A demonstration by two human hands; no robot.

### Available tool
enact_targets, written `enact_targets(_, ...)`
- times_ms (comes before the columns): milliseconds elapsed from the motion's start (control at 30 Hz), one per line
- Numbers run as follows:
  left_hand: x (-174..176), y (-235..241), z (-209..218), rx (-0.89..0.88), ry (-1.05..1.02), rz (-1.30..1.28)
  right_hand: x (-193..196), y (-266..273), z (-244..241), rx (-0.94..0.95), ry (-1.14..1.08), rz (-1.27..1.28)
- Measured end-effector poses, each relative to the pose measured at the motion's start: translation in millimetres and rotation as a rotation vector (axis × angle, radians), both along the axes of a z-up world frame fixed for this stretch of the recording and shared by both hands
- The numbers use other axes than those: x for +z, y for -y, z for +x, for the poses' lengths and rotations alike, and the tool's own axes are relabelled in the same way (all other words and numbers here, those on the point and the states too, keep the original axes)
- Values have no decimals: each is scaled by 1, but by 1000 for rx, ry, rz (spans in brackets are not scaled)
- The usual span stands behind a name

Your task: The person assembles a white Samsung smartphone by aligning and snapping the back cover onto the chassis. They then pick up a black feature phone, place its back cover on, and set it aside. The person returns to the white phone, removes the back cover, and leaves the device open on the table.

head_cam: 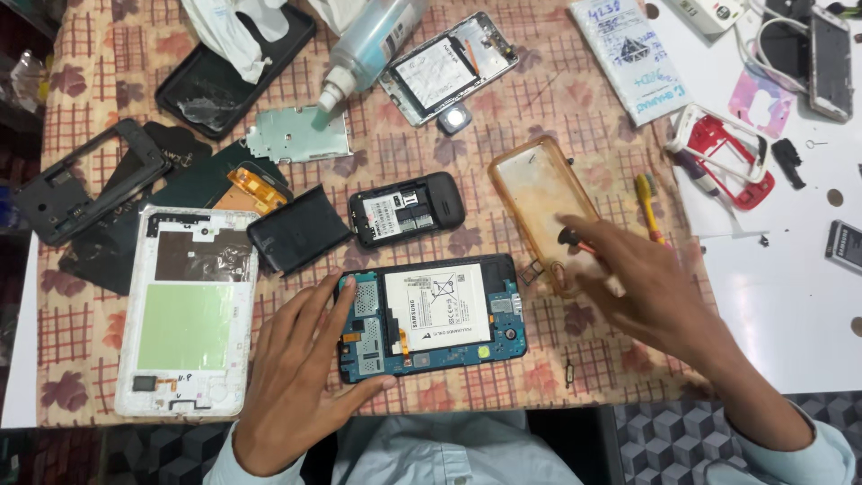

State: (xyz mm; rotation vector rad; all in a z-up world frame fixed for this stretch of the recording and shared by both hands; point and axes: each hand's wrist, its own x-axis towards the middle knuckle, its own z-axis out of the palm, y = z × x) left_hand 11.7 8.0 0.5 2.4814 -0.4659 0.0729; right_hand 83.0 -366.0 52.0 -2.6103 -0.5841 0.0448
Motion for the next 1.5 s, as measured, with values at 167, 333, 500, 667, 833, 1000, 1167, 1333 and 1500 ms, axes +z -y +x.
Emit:
enact_targets(167,-2,0,0,2,-7,32,2,7,18,-78,141,70)
enact_targets(333,0,1,0,-9,30,42,-19,-6,34,-42,210,38)
enact_targets(500,0,0,-1,-6,15,31,-23,-12,30,20,365,-124)
enact_targets(667,-1,0,-1,-9,8,8,-18,-25,-22,422,124,-30)
enact_targets(833,0,0,-1,-18,28,-23,-27,-34,-26,477,-82,-189)
enact_targets(1000,3,-1,-3,-26,18,-52,-26,-35,-21,447,-90,-132)
enact_targets(1167,3,-3,-5,-31,11,-83,-28,-29,-22,428,-43,-71)
enact_targets(1333,1,-5,-6,-20,5,-92,-32,-24,-22,403,-56,-4)
enact_targets(1500,-2,-5,-5,-24,5,-113,-43,-19,-22,437,15,56)
